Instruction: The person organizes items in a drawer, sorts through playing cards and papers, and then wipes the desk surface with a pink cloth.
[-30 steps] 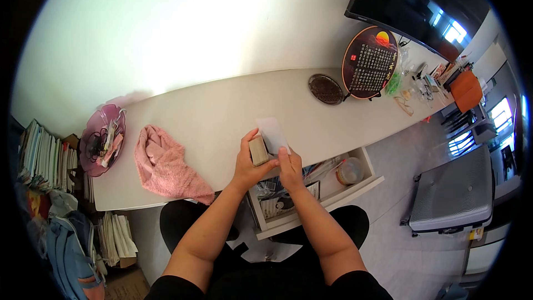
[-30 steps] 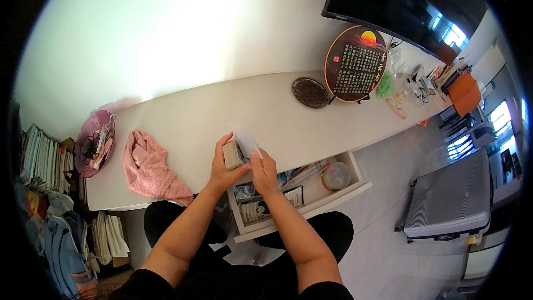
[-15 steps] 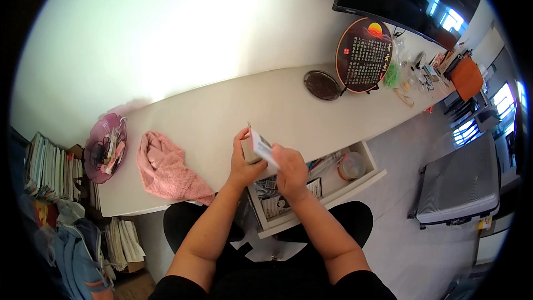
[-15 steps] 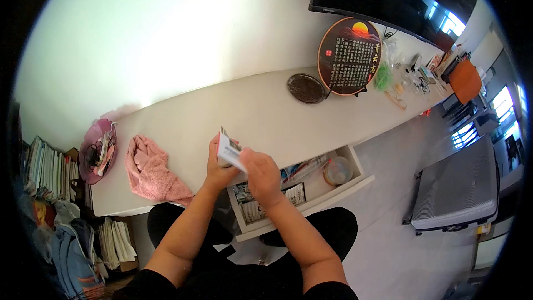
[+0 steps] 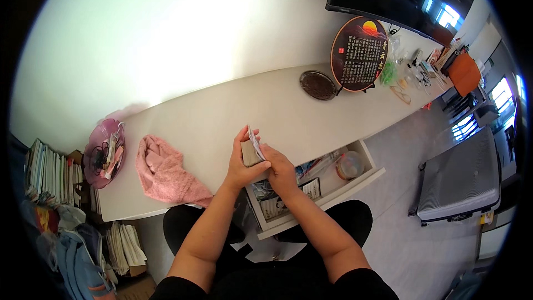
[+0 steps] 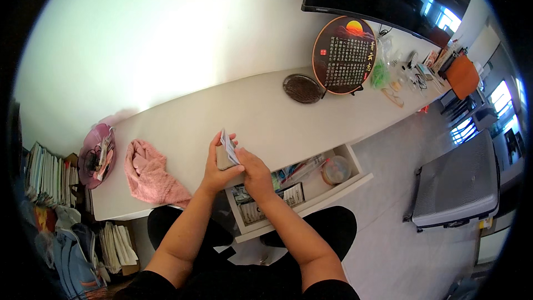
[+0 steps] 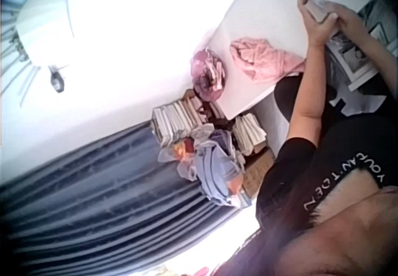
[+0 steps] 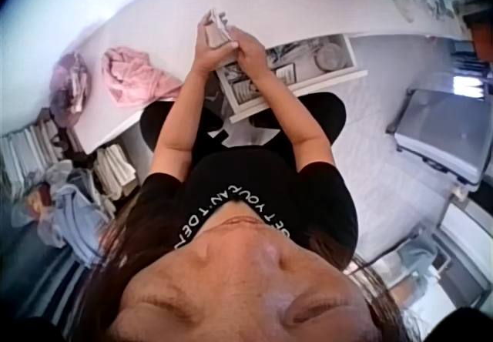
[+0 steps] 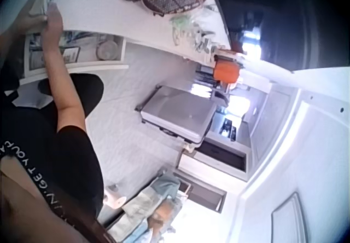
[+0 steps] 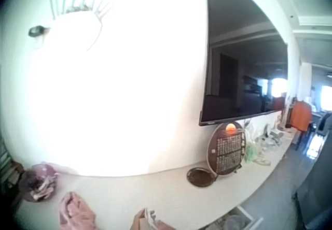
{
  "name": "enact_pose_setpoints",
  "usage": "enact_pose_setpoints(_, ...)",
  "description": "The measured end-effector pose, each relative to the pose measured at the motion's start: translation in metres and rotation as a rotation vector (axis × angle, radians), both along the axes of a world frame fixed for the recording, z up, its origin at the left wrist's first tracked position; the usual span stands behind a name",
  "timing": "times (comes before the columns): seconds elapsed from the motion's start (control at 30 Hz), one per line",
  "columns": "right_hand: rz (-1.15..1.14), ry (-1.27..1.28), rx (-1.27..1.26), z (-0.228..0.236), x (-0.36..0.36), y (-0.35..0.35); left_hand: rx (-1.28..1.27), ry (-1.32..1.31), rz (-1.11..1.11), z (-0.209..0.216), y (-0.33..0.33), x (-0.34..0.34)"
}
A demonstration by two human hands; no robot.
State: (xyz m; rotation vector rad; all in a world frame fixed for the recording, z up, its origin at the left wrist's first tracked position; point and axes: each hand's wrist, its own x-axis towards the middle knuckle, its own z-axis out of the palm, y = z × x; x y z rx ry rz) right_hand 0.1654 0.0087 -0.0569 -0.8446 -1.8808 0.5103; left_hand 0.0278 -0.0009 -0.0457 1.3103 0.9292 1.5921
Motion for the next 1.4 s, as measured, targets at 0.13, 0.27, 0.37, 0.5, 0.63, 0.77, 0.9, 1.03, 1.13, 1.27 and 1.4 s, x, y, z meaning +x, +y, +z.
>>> enact_pose_setpoints(0.13, -0.044, -0.209, 0.103, 0.009, -0.001, -0.001, -0.072, -0.186, -0.001, 0.002, 0.001, -0.002)
enact_pose_setpoints(0.27, 0.027, 0.004, -0.211, 0.005, 0.005, 0.001, -0.063, -0.132, 0.006, -0.001, 0.001, -0.004)
enact_pose_setpoints(0.37, 0.153, 0.406, -0.671, 0.012, 0.008, 0.020, -0.067, -0.118, -0.002, -0.001, 0.002, -0.001)
enact_pose_setpoints(0.5, 0.235, 0.535, -1.060, 0.052, 0.008, 0.039, -0.085, -0.110, -0.003, 0.002, -0.001, -0.003)
enact_pose_setpoints(0.63, 0.315, 0.390, -1.268, 0.068, 0.002, 0.051, -0.043, 0.010, -0.013, -0.002, 0.000, 0.000)
enact_pose_setpoints(0.77, 0.282, 0.227, -1.087, 0.062, -0.003, 0.050, -0.045, 0.081, -0.026, -0.002, 0.000, 0.006)
enact_pose_setpoints(0.9, 0.312, 0.282, -1.159, 0.057, 0.001, 0.050, -0.075, 0.106, -0.017, 0.010, -0.004, 0.010)
enact_pose_setpoints(1.03, 0.368, 0.364, -1.202, 0.045, -0.002, 0.035, -0.043, 0.316, 0.062, 0.003, -0.003, 0.006)
enact_pose_setpoints(1.13, 0.474, 0.402, -1.231, 0.048, 0.002, 0.032, -0.121, 0.314, 0.029, -0.001, -0.002, 0.007)
enact_pose_setpoints(1.27, 0.509, 0.251, -1.079, 0.037, 0.009, 0.035, -0.131, 0.351, 0.044, 0.000, -0.002, 0.010)
enact_pose_setpoints(1.4, 0.270, -0.209, -0.548, 0.057, 0.011, 0.016, -0.085, 0.482, 0.138, -0.008, -0.003, 0.010)
